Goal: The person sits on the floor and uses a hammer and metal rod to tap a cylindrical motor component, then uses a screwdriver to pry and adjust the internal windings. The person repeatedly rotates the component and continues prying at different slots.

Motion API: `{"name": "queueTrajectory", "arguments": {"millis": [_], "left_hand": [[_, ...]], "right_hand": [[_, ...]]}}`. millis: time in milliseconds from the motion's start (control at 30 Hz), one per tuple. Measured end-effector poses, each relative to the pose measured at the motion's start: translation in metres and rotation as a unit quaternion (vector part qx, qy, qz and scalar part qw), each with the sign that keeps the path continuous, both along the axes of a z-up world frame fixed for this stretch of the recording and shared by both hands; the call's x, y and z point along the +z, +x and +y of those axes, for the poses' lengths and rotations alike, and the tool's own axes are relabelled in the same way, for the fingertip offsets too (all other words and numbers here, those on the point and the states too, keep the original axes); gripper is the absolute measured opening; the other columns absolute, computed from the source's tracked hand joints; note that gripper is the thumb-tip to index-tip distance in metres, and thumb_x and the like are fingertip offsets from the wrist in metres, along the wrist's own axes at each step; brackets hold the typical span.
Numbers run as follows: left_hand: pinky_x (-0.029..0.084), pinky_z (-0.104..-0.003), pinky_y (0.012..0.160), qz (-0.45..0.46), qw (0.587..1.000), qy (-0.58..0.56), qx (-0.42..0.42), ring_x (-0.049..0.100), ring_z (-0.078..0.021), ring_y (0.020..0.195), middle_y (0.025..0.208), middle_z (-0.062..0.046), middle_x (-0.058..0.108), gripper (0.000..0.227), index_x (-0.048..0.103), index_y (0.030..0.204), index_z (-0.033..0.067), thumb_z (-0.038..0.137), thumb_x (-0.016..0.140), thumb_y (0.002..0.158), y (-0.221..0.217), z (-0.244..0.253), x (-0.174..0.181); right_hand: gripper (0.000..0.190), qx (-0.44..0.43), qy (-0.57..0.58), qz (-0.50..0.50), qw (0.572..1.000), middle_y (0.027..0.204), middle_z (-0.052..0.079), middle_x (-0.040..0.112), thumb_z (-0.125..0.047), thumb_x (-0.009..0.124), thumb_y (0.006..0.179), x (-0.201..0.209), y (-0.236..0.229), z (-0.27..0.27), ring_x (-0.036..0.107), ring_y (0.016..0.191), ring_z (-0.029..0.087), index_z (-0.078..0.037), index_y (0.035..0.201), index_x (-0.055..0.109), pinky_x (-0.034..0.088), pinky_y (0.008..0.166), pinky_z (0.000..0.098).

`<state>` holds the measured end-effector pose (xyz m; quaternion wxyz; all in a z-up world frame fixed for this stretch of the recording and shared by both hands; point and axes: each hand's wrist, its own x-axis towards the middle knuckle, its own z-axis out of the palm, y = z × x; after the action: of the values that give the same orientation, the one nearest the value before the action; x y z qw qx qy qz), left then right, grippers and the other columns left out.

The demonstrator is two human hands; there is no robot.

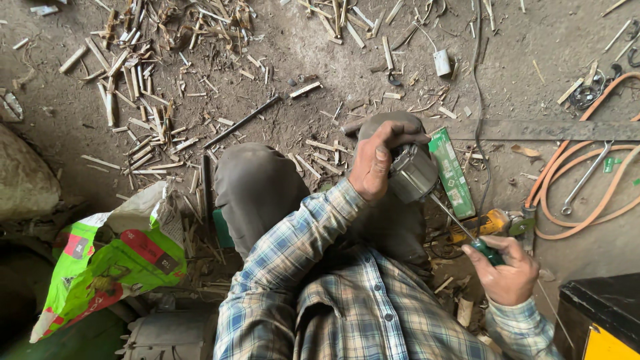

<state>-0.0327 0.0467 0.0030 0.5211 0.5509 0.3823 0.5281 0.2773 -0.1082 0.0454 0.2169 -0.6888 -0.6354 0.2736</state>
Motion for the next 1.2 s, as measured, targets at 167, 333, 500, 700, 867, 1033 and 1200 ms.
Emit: {"name": "queueTrajectory", "arguments": {"millis": [167,333,500,700,867,1033,1200], "left_hand": [[0.055,-0.034,0.110,-0.022,1.000,-0.018,-0.013,0.073,-0.0289,0.123,0.124,-0.017,0.075,0.090,0.050,0.135,-0.0011,0.075,0.014,0.104,0.003,-0.001,-0.005],[0.054,-0.035,0.111,-0.052,0.997,-0.051,-0.005,0.070,-0.0285,0.126,0.127,-0.020,0.073,0.096,0.050,0.135,-0.0035,0.080,0.017,0.102,0.005,-0.001,-0.018],[0.050,-0.040,0.116,-0.141,0.986,-0.087,-0.027,0.066,-0.0316,0.128,0.132,-0.024,0.067,0.099,0.046,0.138,-0.0063,0.083,0.029,0.099,0.009,-0.005,-0.027],[0.046,-0.042,0.119,-0.138,0.986,-0.094,-0.011,0.064,-0.0329,0.130,0.131,-0.024,0.064,0.099,0.045,0.136,-0.0074,0.083,0.032,0.098,0.008,-0.010,-0.033],[0.044,-0.042,0.120,-0.133,0.987,-0.094,-0.015,0.064,-0.0324,0.130,0.130,-0.025,0.067,0.099,0.046,0.135,-0.0073,0.083,0.031,0.099,0.008,-0.008,-0.032],[0.046,-0.043,0.118,-0.131,0.986,-0.098,-0.017,0.064,-0.0319,0.130,0.128,-0.024,0.066,0.099,0.047,0.135,-0.0075,0.083,0.030,0.098,0.006,-0.006,-0.028],[0.047,-0.043,0.118,-0.123,0.987,-0.101,-0.011,0.065,-0.0319,0.128,0.126,-0.024,0.067,0.101,0.048,0.135,-0.0082,0.084,0.030,0.098,0.005,-0.007,-0.026]], "right_hand": [[0.026,-0.011,-0.130,0.052,0.990,0.075,0.009,0.071,-0.021,0.073,0.093,-0.008,0.011,-0.005,0.063,0.063,0.013,0.001,0.107,0.073,0.049,0.059,0.0286],[0.027,-0.030,-0.052,0.052,0.997,0.086,0.008,0.073,-0.020,0.078,0.094,-0.003,0.000,-0.012,0.067,0.081,0.017,0.000,0.109,0.070,0.054,0.074,0.0307],[0.041,-0.004,0.001,-0.042,0.999,0.092,0.011,0.073,-0.027,0.083,0.083,0.008,-0.007,-0.003,0.072,0.078,0.022,-0.003,0.112,0.068,0.056,0.070,0.0336],[0.026,0.004,-0.044,-0.054,0.998,0.084,0.009,0.073,-0.028,0.079,0.094,0.011,-0.013,-0.001,0.073,0.073,0.021,-0.008,0.108,0.070,0.055,0.063,0.0313],[0.036,-0.021,0.004,-0.010,1.000,0.086,0.008,0.072,-0.034,0.080,0.089,0.009,-0.014,-0.004,0.073,0.072,0.020,-0.007,0.109,0.066,0.056,0.066,0.0316],[0.017,-0.006,-0.097,-0.027,0.995,0.072,0.005,0.071,-0.023,0.075,0.099,0.009,-0.013,0.000,0.072,0.061,0.017,-0.009,0.108,0.073,0.054,0.059,0.0296],[0.045,-0.004,0.036,-0.015,0.999,0.088,0.010,0.072,-0.039,0.077,0.088,0.010,-0.019,0.000,0.072,0.077,0.022,-0.003,0.111,0.064,0.057,0.069,0.0334]]}}
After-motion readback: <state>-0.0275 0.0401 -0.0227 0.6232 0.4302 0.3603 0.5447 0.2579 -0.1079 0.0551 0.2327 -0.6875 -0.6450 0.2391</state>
